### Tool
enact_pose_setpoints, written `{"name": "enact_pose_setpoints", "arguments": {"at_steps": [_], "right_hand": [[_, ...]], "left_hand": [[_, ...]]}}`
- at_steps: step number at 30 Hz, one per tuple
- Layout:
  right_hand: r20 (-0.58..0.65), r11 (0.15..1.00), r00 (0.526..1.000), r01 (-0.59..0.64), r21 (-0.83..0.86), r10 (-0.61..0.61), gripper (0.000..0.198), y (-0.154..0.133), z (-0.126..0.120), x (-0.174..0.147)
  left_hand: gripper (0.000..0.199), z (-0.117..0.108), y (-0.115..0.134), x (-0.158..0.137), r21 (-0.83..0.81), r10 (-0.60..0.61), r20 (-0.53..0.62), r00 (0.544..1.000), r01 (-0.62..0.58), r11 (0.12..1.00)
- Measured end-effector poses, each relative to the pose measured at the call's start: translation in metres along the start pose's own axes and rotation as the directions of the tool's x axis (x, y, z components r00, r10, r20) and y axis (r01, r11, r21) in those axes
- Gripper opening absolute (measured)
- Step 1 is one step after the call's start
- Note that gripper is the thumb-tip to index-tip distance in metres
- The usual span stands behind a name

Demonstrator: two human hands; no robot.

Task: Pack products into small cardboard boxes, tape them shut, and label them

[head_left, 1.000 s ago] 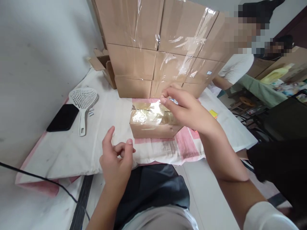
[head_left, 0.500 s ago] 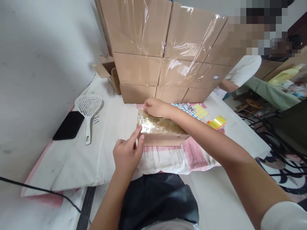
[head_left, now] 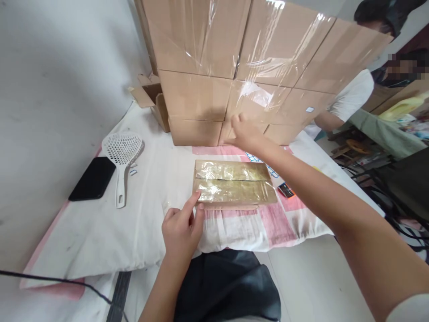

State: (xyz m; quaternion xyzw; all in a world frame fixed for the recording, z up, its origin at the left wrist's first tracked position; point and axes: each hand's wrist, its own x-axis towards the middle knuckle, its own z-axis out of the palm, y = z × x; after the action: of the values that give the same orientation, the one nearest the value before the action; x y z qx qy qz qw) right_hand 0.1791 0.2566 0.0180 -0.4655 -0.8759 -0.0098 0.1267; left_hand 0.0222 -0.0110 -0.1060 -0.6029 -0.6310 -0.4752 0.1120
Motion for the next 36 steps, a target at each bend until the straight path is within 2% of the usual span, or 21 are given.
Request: {"name": "enact_pose_setpoints", "arguments": {"at_steps": [2, 4, 6, 8, 11, 14, 18, 23, 29, 36], "right_hand": [[0.034, 0.988, 0.991, -0.123, -0.097, 0.127, 0.048, 0.061, -0.01, 0.004], [0.144, 0.932, 0.931, -0.307, -0.191, 0.336, 0.037, 0.122, -0.022, -0.007], [0.206, 0.881, 0.865, -0.409, -0.237, 0.457, 0.029, 0.173, -0.03, -0.031], [0.264, 0.858, 0.821, -0.452, -0.242, 0.507, 0.025, 0.208, -0.031, -0.059], [0.374, 0.873, 0.788, -0.442, -0.207, 0.488, 0.023, 0.238, -0.022, -0.092], [0.45, 0.902, 0.783, -0.389, -0.188, 0.431, 0.025, 0.252, -0.006, -0.098], [0.471, 0.922, 0.794, -0.302, -0.243, 0.385, 0.036, 0.26, 0.014, -0.074], [0.5, 0.936, 0.809, -0.162, -0.313, 0.307, 0.048, 0.256, 0.032, -0.05], [0.489, 0.923, 0.84, -0.032, -0.384, 0.233, 0.025, 0.25, 0.035, -0.049], [0.512, 0.907, 0.836, 0.04, -0.418, 0.199, 0.024, 0.239, 0.041, -0.047]], "left_hand": [[0.031, 0.002, -0.002, -0.004, 0.016, -0.011, 0.012, 1.0, 0.011, 1.0], [0.035, 0.006, -0.006, -0.009, 0.027, -0.025, 0.038, 0.999, 0.024, 0.999], [0.038, 0.013, -0.013, -0.015, 0.011, -0.019, 0.049, 0.999, 0.019, 1.0], [0.042, 0.021, -0.022, -0.021, -0.034, 0.004, 0.041, 0.999, -0.002, 0.999], [0.055, 0.03, -0.033, -0.029, -0.102, 0.031, 0.006, 1.0, -0.03, 0.994], [0.064, 0.033, -0.039, -0.035, -0.11, 0.006, 0.002, 1.0, -0.006, 0.994], [0.067, 0.036, -0.044, -0.044, -0.068, -0.055, -0.014, 0.998, 0.054, 0.996], [0.068, 0.039, -0.043, -0.048, -0.074, -0.159, -0.018, 0.987, 0.157, 0.985], [0.068, 0.037, -0.043, -0.047, -0.049, -0.115, -0.015, 0.993, 0.114, 0.992], [0.065, 0.037, -0.041, -0.049, -0.04, -0.194, 0.021, 0.981, 0.194, 0.98]]}}
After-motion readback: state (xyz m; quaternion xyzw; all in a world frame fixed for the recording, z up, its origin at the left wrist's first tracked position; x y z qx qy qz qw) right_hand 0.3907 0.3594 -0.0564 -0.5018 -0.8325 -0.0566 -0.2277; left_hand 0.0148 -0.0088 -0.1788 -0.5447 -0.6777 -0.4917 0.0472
